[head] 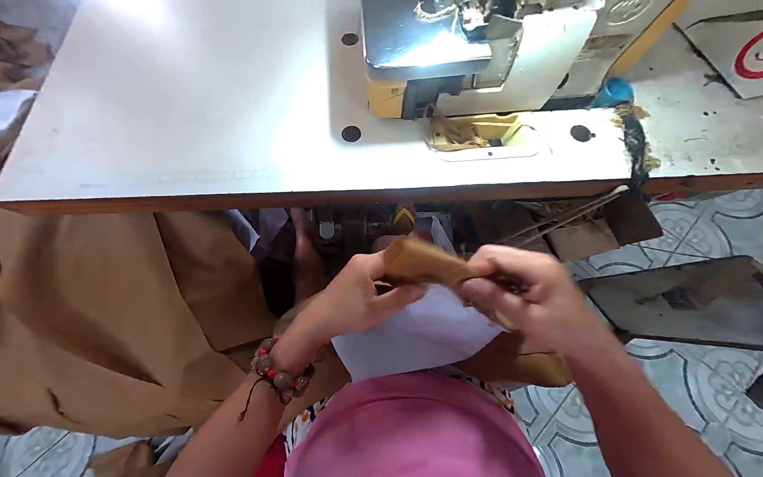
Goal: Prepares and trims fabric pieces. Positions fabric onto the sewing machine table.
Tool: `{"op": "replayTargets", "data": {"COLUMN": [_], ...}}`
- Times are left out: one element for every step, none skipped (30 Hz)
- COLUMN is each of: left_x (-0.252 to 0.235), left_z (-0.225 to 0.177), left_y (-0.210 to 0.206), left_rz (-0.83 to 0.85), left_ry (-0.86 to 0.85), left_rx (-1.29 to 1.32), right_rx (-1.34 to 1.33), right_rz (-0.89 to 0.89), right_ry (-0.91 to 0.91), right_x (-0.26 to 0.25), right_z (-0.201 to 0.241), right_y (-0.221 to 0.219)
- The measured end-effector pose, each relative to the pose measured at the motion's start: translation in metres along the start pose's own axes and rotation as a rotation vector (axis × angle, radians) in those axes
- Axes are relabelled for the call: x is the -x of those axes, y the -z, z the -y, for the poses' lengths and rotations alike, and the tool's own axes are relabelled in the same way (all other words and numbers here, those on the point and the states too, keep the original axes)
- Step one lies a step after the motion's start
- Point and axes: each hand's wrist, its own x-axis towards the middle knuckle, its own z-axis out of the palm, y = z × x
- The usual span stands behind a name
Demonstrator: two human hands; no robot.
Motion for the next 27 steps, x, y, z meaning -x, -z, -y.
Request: {"op": "replayTargets", "data": {"left_x": [0.007, 0.015, 0.024, 0.034, 0.042, 0.049, 0.055, 0.058, 0.06, 0.06, 0.06, 0.059, 0.057, 0.055, 0.055, 0.054, 0.054, 0.053, 0.052, 0.052, 0.051, 0.049, 0.047, 0.045, 0.043, 0.042, 0.042], "left_z": [0.002, 0.005, 0.011, 0.016, 0.021, 0.024, 0.025, 0.022, 0.019, 0.015, 0.014, 0.016, 0.021, 0.026, 0.029, 0.03, 0.031, 0.032, 0.032, 0.03, 0.028, 0.028, 0.03, 0.035, 0.039, 0.041, 0.038], "left_y": [0.007, 0.014, 0.02, 0.024, 0.026, 0.027, 0.027, 0.025, 0.023, 0.021, 0.018, 0.016, 0.016, 0.016, 0.014, 0.012, 0.008, 0.005, 0.003, 0.001, -0.002, -0.005, -0.009, -0.012, -0.013, -0.014, -0.013], "left_rz": [0.026, 0.047, 0.048, 0.042, 0.04, 0.047, 0.062, 0.081, 0.087, 0.06, 0.004, -0.042, -0.061, -0.054, -0.044, -0.043, -0.05, -0.051, -0.034, -0.001, 0.033, 0.049, 0.045, 0.028, 0.022, 0.038, 0.086], "left_ry": [0.01, 0.029, 0.062, 0.109, 0.154, 0.191, 0.213, 0.223, 0.221, 0.199, 0.151, 0.075, -0.009, -0.065, -0.073, -0.047, -0.003, 0.044, 0.101, 0.16, 0.208, 0.232, 0.227, 0.191, 0.151, 0.127, 0.113], "left_rx": [-0.049, -0.089, -0.127, -0.148, -0.135, -0.081, 0.016, 0.121, 0.192, 0.184, 0.086, -0.059, -0.198, -0.333, -0.453, -0.536, -0.58, -0.599, -0.597, -0.579, -0.56, -0.561, -0.576, -0.604, -0.622, -0.604, -0.527], "right_rx": [-0.024, -0.043, -0.059, -0.062, -0.059, -0.052, -0.05, -0.051, -0.058, -0.059, -0.052, -0.047, -0.041, -0.034, -0.017, 0.007, 0.032, 0.044, 0.046, 0.045, 0.043, 0.042, 0.046, 0.051, 0.062, 0.085, 0.11], "right_rz": [-0.026, -0.058, -0.093, -0.124, -0.149, -0.167, -0.177, -0.188, -0.198, -0.206, -0.214, -0.226, -0.233, -0.234, -0.226, -0.214, -0.201, -0.193, -0.188, -0.185, -0.186, -0.185, -0.178, -0.168, -0.157, -0.146, -0.133], "right_ry": [-0.019, -0.037, -0.052, -0.071, -0.093, -0.116, -0.137, -0.158, -0.174, -0.184, -0.191, -0.19, -0.182, -0.172, -0.163, -0.157, -0.153, -0.149, -0.148, -0.152, -0.158, -0.167, -0.179, -0.196, -0.204, -0.205, -0.191], "right_x": [0.002, 0.005, 0.009, 0.013, 0.018, 0.022, 0.026, 0.028, 0.03, 0.031, 0.031, 0.031, 0.03, 0.029, 0.029, 0.029, 0.03, 0.03, 0.03, 0.031, 0.032, 0.032, 0.033, 0.033, 0.033, 0.034, 0.034], "right_z": [0.002, 0.004, 0.005, 0.004, 0.001, -0.003, -0.006, -0.008, -0.009, -0.009, -0.007, -0.006, -0.006, -0.005, -0.004, -0.002, 0.0, 0.001, 0.001, 0.001, 0.001, 0.001, 0.001, 0.001, 0.002, 0.004, 0.004], "right_y": [0.013, 0.026, 0.037, 0.045, 0.049, 0.05, 0.049, 0.048, 0.047, 0.047, 0.047, 0.047, 0.047, 0.046, 0.046, 0.045, 0.044, 0.043, 0.041, 0.04, 0.038, 0.036, 0.035, 0.034, 0.032, 0.031, 0.031]}}
